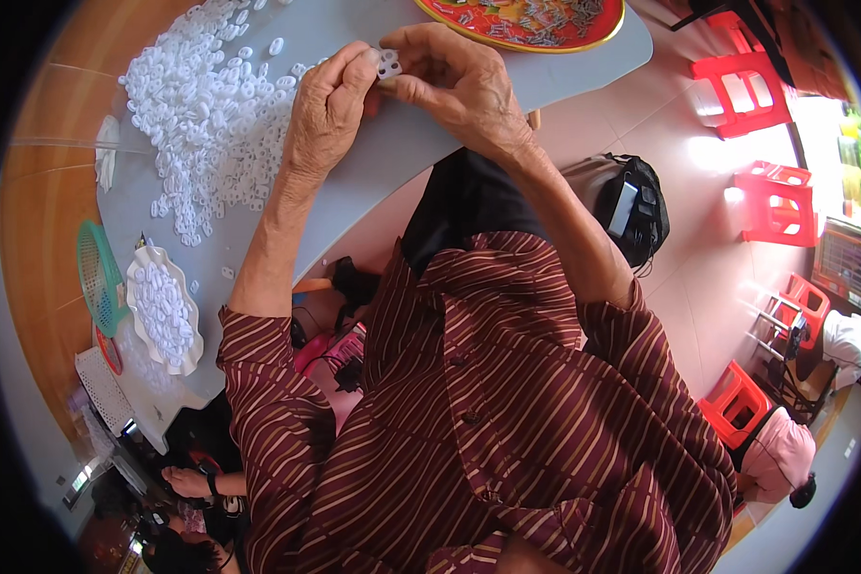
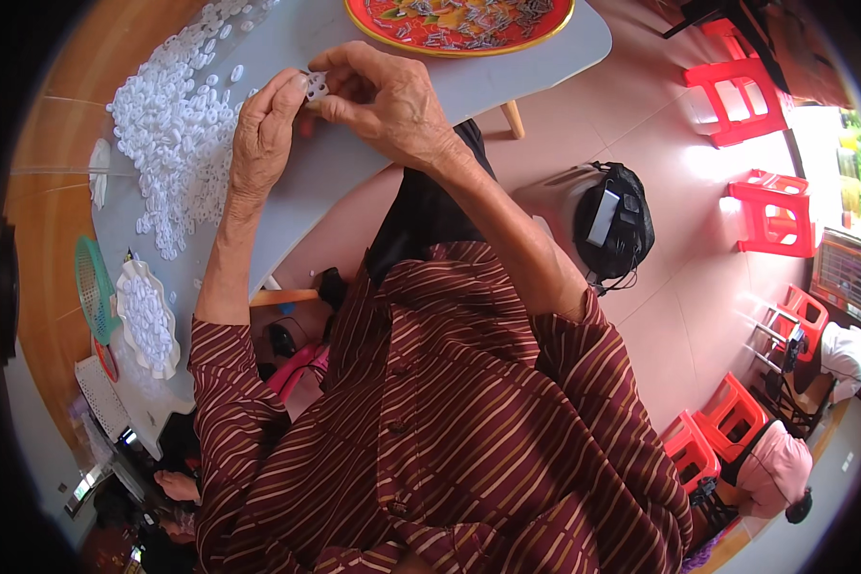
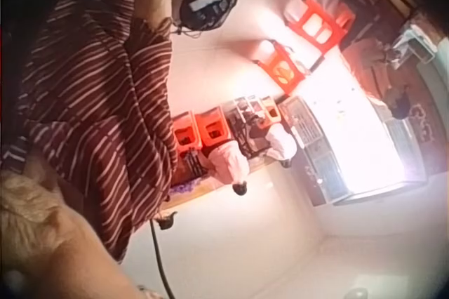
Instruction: Manually assembling small white plastic rings with grey fasteners.
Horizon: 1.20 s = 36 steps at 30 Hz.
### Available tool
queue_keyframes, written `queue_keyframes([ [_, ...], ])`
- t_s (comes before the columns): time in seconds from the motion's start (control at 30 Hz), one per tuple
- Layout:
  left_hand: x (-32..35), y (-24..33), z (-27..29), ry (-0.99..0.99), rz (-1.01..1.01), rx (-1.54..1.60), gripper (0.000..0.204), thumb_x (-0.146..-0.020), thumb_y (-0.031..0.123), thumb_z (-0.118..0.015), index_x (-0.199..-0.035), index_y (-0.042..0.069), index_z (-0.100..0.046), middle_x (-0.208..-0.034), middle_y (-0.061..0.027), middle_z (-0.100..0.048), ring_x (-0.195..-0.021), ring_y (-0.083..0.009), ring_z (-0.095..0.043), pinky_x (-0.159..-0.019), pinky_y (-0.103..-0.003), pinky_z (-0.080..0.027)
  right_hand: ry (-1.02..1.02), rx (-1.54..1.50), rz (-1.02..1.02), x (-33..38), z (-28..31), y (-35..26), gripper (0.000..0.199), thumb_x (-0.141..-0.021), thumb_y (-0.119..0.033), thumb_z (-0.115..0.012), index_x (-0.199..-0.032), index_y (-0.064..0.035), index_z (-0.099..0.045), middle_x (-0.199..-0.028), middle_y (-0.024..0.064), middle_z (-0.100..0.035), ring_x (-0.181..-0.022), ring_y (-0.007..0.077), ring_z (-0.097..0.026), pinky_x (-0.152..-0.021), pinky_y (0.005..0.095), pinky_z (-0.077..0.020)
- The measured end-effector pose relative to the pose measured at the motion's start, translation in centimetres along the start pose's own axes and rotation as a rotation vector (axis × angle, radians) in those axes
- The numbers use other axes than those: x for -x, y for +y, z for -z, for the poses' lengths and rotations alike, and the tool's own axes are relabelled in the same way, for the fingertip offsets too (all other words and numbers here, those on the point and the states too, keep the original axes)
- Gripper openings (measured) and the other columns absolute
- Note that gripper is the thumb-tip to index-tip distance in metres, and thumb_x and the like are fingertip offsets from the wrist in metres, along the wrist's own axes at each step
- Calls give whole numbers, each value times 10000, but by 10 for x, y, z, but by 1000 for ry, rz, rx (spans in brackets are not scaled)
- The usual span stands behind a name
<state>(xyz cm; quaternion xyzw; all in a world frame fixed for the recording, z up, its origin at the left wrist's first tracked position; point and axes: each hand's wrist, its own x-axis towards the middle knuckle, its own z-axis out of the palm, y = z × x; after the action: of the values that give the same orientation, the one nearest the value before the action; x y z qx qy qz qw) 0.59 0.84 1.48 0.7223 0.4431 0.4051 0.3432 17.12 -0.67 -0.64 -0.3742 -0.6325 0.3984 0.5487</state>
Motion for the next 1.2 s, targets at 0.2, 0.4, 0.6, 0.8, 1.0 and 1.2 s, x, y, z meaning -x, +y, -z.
queue_keyframes([
  [0.2,3,1,0,-11,32,37,317,-943,286,-505,-905,-17,-591,-613,-44,-521,-541,-103,-484,-514,-264,-393,19,90,7,1,-3,-2,318,-727,-91,-754,-1007,-26,-618,-729,25,-603,-657,89,-578,-624,233,-496],
  [0.4,8,-10,-4,19,33,26,296,-949,275,-498,-955,-11,-577,-628,-53,-529,-548,-115,-476,-522,-269,-399,27,161,38,2,-7,-7,281,-711,-70,-744,-951,-20,-606,-692,43,-596,-631,122,-585,-590,259,-481],
  [0.6,11,-10,-10,45,-51,-28,279,-958,254,-478,-981,-13,-554,-631,-71,-505,-563,-138,-459,-539,-294,-407,28,220,93,2,-7,-9,226,-717,-29,-693,-909,-11,-574,-686,116,-606,-633,227,-609,-599,309,-487],
  [0.8,11,-9,-4,-23,-16,-11,289,-959,266,-470,-985,-11,-550,-654,-65,-507,-586,-131,-448,-558,-288,-408,15,214,107,3,-7,-6,210,-729,-36,-694,-894,-8,-567,-690,122,-616,-629,231,-618,-593,313,-488],
  [1.0,11,-7,-5,-38,11,-9,313,-961,285,-453,-983,-12,-549,-695,-60,-523,-618,-131,-451,-596,-274,-416,42,218,164,4,-7,-4,200,-730,-51,-708,-850,-12,-553,-648,112,-605,-573,224,-603,-546,302,-476],
  [1.2,11,-6,-1,-93,84,39,341,-953,291,-429,-979,-24,-556,-717,-80,-551,-629,-149,-484,-605,-288,-427,-33,243,74,5,-4,-5,184,-774,-60,-703,-890,4,-576,-723,95,-648,-670,151,-643,-604,270,-502],
])
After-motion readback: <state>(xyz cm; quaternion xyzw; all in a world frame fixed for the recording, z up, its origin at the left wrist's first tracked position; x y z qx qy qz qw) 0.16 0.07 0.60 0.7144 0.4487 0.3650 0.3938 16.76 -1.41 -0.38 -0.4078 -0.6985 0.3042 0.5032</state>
